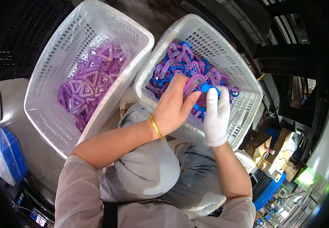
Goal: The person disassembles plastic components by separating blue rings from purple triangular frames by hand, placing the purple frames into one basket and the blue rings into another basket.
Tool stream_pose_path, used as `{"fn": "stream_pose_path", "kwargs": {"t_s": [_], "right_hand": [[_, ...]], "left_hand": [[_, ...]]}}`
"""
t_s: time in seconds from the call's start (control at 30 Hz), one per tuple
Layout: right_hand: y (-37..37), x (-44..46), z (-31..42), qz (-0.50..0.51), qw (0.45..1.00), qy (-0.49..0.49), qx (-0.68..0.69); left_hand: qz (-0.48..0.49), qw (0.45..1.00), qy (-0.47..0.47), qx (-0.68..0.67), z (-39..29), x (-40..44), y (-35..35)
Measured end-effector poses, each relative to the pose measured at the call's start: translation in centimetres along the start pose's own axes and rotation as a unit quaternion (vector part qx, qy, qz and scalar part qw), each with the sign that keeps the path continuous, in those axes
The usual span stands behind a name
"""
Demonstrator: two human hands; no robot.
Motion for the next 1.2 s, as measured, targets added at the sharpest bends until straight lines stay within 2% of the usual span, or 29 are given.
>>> {"fn": "stream_pose_path", "kwargs": {"t_s": [0.03, 0.13, 0.17, 0.27, 0.37, 0.43, 0.47, 0.5, 0.53, 0.6, 0.63, 0.67, 0.73, 0.8, 0.87, 0.9, 0.97, 1.0, 1.03, 1.07, 1.1, 1.13, 1.17, 1.2], "right_hand": [[0.2, -0.2, 0.3, -0.004, 1.0, 0.013, 0.002], [0.6, -0.1, -0.2, -0.053, 0.982, 0.116, 0.137], [0.6, 0.1, -0.7, -0.066, 0.986, 0.112, 0.101], [1.1, 0.3, -0.7, -0.054, 0.971, 0.158, 0.169], [1.4, 0.1, -1.1, -0.031, 0.971, 0.168, 0.167], [1.0, 0.6, -2.4, -0.024, 0.976, 0.163, 0.14], [0.7, 0.9, -2.9, -0.021, 0.978, 0.163, 0.126], [0.5, 0.9, -3.3, -0.025, 0.972, 0.19, 0.137], [-0.1, 1.2, -4.4, -0.009, 0.983, 0.167, 0.071], [-1.1, 2.1, -8.4, 0.031, 0.992, 0.117, -0.046], [-1.4, 2.2, -9.5, 0.049, 0.988, 0.123, -0.079], [-2.1, 2.3, -10.5, 0.069, 0.983, 0.127, -0.11], [-4.5, 2.4, -13.0, 0.101, 0.979, 0.163, -0.072], [-8.9, 2.3, -14.6, 0.098, 0.968, 0.231, -0.005], [-14.4, 1.9, -15.2, 0.025, 0.927, 0.346, 0.14], [-19.2, 1.6, -16.6, -0.016, 0.956, 0.28, 0.089], [-30.2, -2.0, -20.5, -0.103, 0.98, 0.17, 0.024], [-35.4, -5.6, -22.8, -0.157, 0.967, 0.159, -0.125], [-40.5, -9.4, -24.9, -0.213, 0.919, 0.168, -0.285], [-45.3, -13.2, -26.8, -0.268, 0.849, 0.192, -0.414], [-45.9, -17.7, -27.9, -0.33, 0.849, 0.27, -0.311], [-46.3, -22.6, -29.0, -0.409, 0.827, 0.335, -0.192], [-46.4, -27.5, -29.9, -0.49, 0.779, 0.381, -0.087], [-44.8, -31.9, -31.2, -0.527, 0.733, 0.429, -0.017]], "left_hand": [[-0.018, 0.999, 0.034, 0.011, -0.3, 0.1, -0.2], [-0.043, 0.994, 0.101, 0.003, -1.1, 0.0, -1.0], [-0.046, 0.992, 0.117, -0.007, -1.3, -0.1, -1.2], [0.006, 0.985, 0.171, 0.026, -1.3, -0.2, -1.4], [0.092, 0.961, 0.245, 0.095, -1.8, 0.0, -3.6], [0.054, 0.927, 0.294, 0.226, -1.8, 0.7, -8.3], [-0.05, 0.936, 0.254, 0.238, 0.3, 0.7, -11.5], [-0.121, 0.962, 0.132, 0.206, 3.7, 0.8, -15.1], [-0.212, 0.972, 0.007, 0.102, 6.9, 0.8, -18.6], [-0.26, 0.944, -0.098, 0.177, 15.5, -1.2, -25.3], [-0.167, 0.925, -0.196, 0.281, 20.5, -2.9, -27.8], [-0.072, 0.876, -0.292, 0.376, 25.4, -5.6, -30.0], [0.101, 0.815, -0.335, 0.463, 32.7, -12.2, -31.7], [0.174, 0.755, -0.347, 0.528, 33.6, -17.4, -30.9], [0.209, 0.733, -0.341, 0.55, 32.0, -18.7, -29.7], [0.226, 0.723, -0.336, 0.56, 31.7, -18.9, -29.4], [0.211, 0.739, -0.387, 0.509, 32.5, -19.6, -29.9], [0.203, 0.746, -0.409, 0.485, 33.1, -19.6, -30.1], [0.2, 0.746, -0.417, 0.48, 33.7, -19.7, -30.3], [0.198, 0.745, -0.425, 0.475, 34.3, -20.0, -30.5], [0.198, 0.743, -0.434, 0.47, 34.6, -20.3, -30.4], [0.189, 0.723, -0.44, 0.497, 34.0, -20.1, -30.3], [0.178, 0.702, -0.447, 0.526, 32.9, -19.8, -30.0], [0.167, 0.678, -0.454, 0.554, 32.0, -19.8, -30.0]]}}
Point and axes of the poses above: each hand's wrist, its own x-axis towards the middle knuckle, its own y-axis out of the palm, z = x × y, the point moved 6 cm from there along x, towards the middle knuckle, and after that the axes turned 3 degrees about x, right-handed, at the moved point
